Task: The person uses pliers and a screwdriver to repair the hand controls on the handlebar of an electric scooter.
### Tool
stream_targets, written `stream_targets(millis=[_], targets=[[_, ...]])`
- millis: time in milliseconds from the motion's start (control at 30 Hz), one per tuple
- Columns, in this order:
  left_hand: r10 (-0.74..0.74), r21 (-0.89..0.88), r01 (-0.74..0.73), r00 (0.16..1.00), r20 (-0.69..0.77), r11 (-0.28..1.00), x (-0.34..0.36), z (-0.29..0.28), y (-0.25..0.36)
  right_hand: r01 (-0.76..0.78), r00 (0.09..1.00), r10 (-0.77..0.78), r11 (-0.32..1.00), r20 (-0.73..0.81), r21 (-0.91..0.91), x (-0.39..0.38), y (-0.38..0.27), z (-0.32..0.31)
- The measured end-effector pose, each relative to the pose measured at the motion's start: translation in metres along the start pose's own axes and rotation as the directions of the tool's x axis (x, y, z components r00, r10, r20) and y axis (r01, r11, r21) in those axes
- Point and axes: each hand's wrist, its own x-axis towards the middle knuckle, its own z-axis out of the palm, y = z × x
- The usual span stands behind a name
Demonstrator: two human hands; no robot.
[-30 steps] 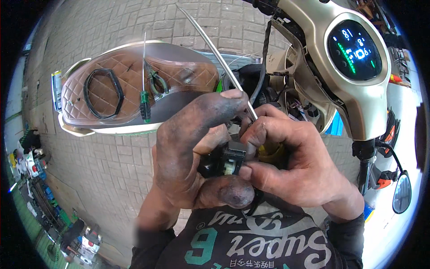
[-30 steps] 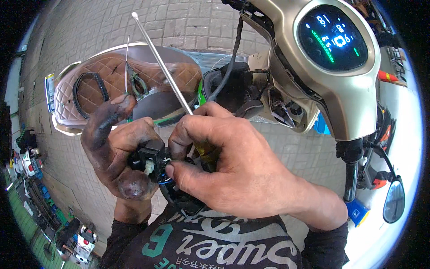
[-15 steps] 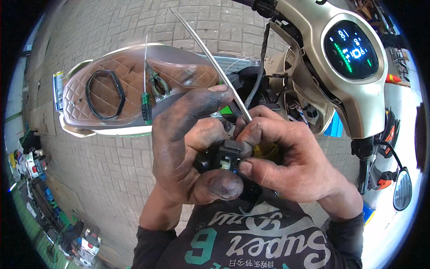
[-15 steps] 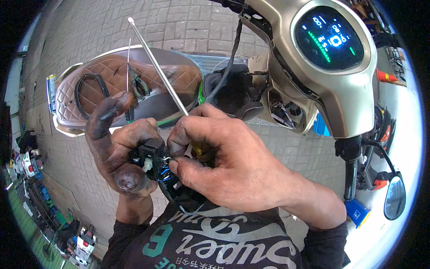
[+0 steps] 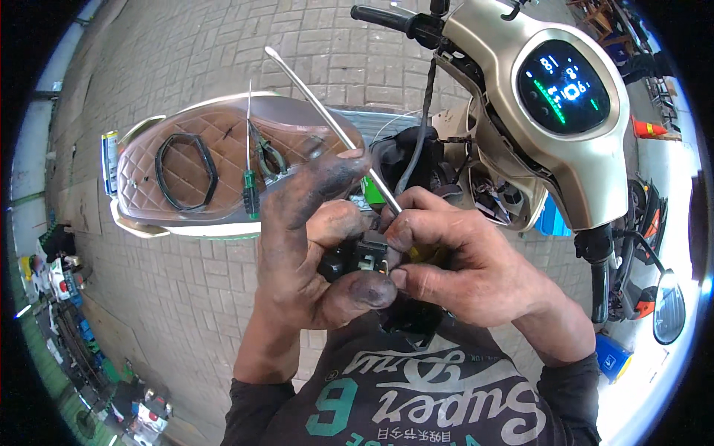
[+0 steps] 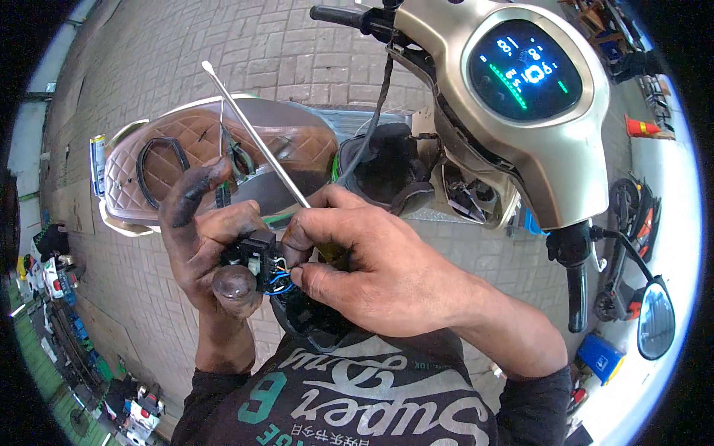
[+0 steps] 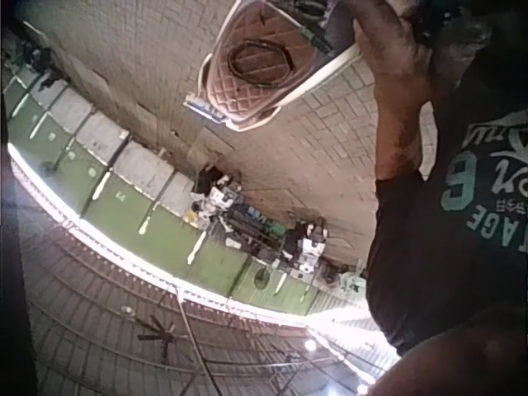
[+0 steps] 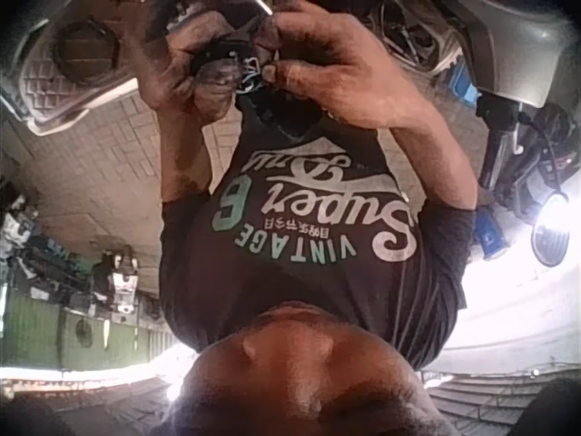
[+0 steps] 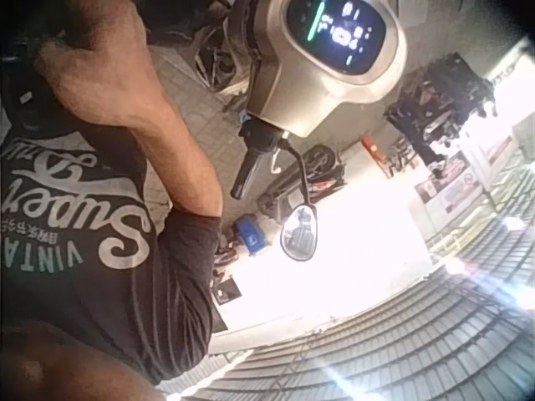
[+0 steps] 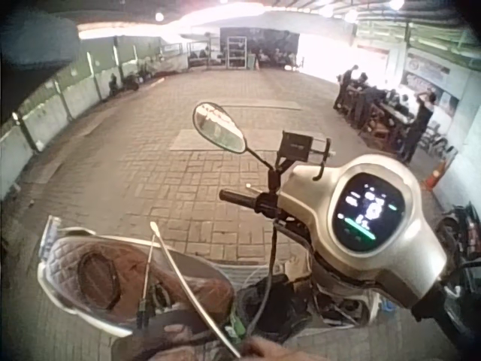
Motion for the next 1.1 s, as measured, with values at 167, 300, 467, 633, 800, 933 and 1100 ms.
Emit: stream_targets(millis=[167,300,467,633,800,933,1100], targets=[[0.292,0.258,-0.316,0.948,0.126,0.913,0.002,-0.002,-0.016,-0.038,0.999,0.038,0.999,0.002,0.038,-0.005,0.005,-0.003],[-0.198,-0.236,0.191,0.98,-0.006,0.953,-0.006,0.017,0.004,-0.013,0.999,0.015,0.999,-0.052,0.039,-0.008,0.011,-0.001],[-0.285,-0.491,0.328,0.945,0.162,0.807,-0.002,0.022,0.011,0.027,0.984,-0.028,1.0,-0.174,-0.01,-0.016,0.016,-0.004],[-0.31,-0.744,0.414,0.907,0.286,0.524,-0.013,0.029,0.002,0.118,0.954,-0.142,0.988,-0.265,-0.103,-0.026,0.023,0.002],[-0.437,-0.749,0.555,0.811,0.389,0.363,-0.015,0.033,0.014,0.164,0.915,-0.173,0.985,-0.364,-0.054,-0.039,0.034,0.004],[-0.396,-0.717,0.589,0.8,0.45,0.374,-0.021,0.027,0.006,0.169,0.868,-0.201,0.979,-0.454,-0.11,-0.053,0.038,0.004],[-0.372,-0.731,0.649,0.745,0.554,0.212,-0.027,0.022,0.005,0.183,0.849,-0.273,0.955,-0.452,-0.233,-0.067,0.038,0.0]])
